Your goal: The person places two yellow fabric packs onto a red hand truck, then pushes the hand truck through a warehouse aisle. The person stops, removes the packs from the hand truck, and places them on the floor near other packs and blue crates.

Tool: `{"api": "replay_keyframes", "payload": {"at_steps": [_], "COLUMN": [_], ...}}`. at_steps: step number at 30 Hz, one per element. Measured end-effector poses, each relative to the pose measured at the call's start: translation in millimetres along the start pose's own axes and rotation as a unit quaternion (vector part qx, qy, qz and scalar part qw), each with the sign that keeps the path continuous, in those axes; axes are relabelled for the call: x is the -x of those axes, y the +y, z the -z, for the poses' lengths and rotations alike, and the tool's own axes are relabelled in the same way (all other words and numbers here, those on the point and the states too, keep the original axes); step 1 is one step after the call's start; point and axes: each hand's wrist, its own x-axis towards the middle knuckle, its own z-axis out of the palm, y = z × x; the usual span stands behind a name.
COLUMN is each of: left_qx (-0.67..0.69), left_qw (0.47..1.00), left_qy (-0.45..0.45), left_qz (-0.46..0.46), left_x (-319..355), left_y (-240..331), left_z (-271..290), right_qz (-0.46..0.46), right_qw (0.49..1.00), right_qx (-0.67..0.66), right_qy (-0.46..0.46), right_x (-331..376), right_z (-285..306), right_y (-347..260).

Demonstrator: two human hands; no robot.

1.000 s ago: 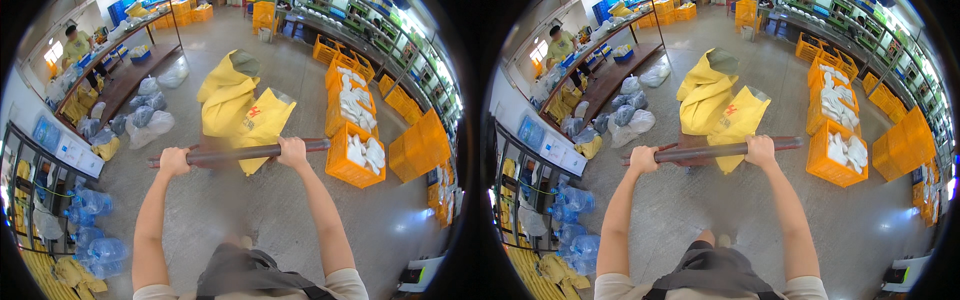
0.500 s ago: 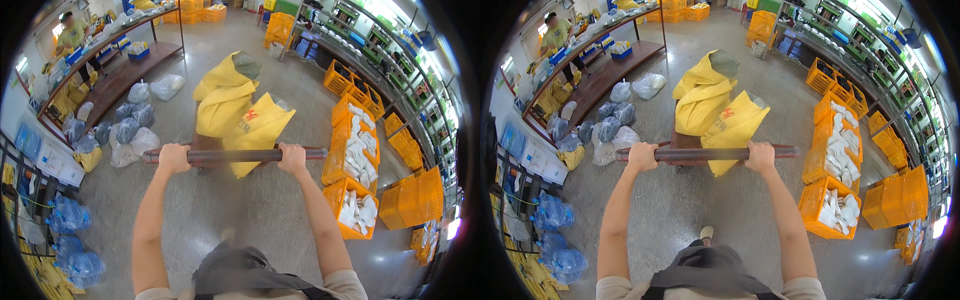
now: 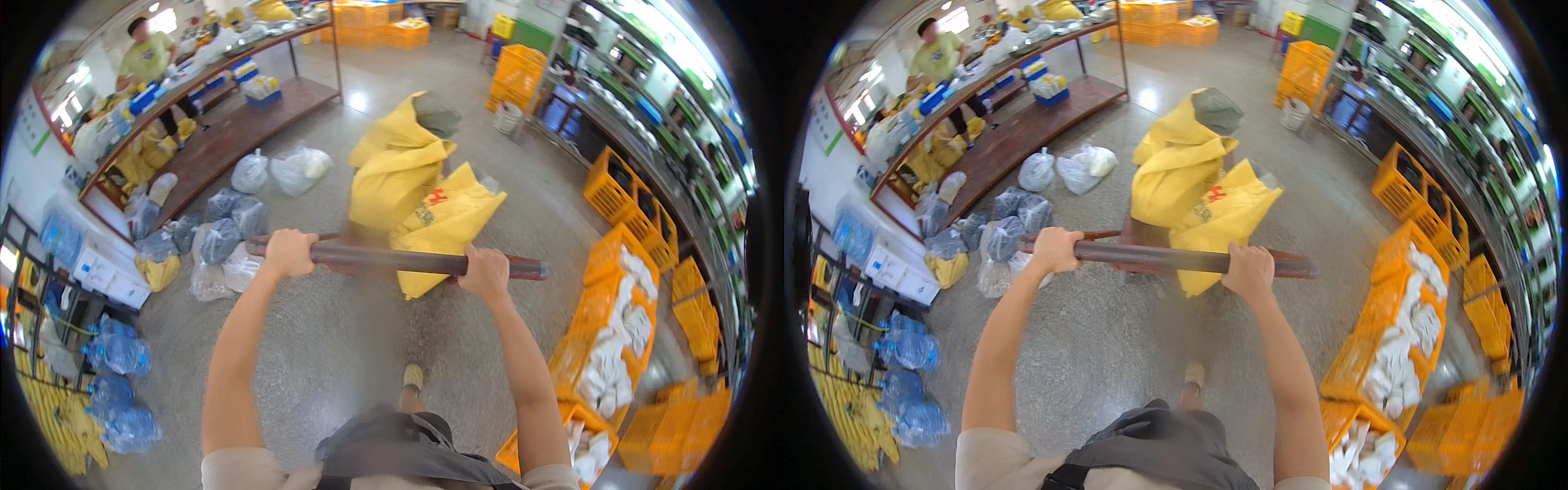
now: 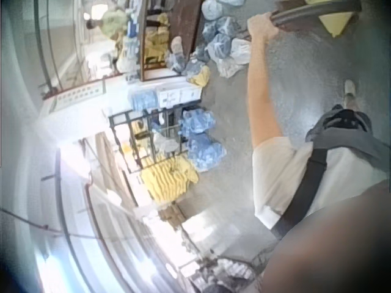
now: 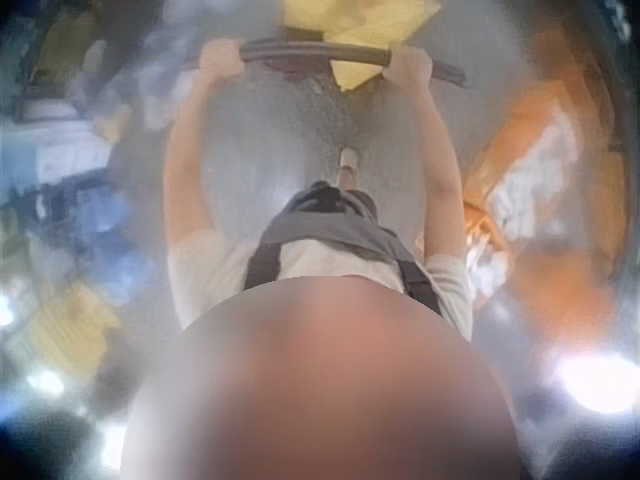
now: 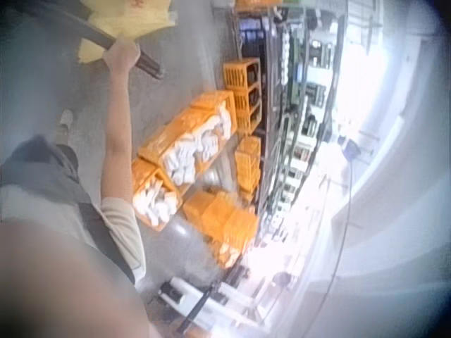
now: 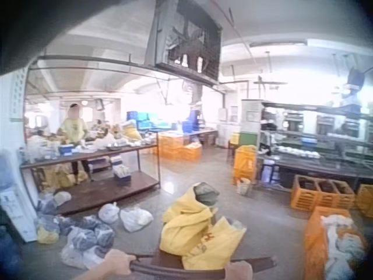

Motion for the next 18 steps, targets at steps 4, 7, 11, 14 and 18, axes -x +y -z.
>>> {"api": "replay_keyframes", "payload": {"at_steps": [4,7,11,14,18], "left_qx": [-0.005,-0.009,-0.011,-0.003,0.022], "left_qw": [1.0,1.0,0.999,0.999,0.998], "left_qy": [-0.009,-0.001,-0.013,-0.01,-0.006], "left_qz": [0.014,0.027,0.038,0.049,0.061], "left_x": [-116.8,-204.9,-328.0,-425.1,-554.8], "left_y": [-9.3,-17.8,-30.8,-41.1,-58.2], "left_z": [2.7,6.0,6.7,4.0,2.9], "right_qz": [0.025,0.029,0.04,0.053,0.074], "right_qw": [0.999,0.999,0.998,0.996,0.995], "right_qx": [-0.024,-0.013,-0.024,-0.036,-0.044], "right_qy": [0.01,0.011,0.043,0.058,0.048], "right_x": [-109.2,-192.1,-303.5,-392.1,-517.6], "right_z": [-13.9,-31.1,-68.2,-94.4,-117.6], "right_y": [57.8,101.2,162.4,209.8,271.5]}}
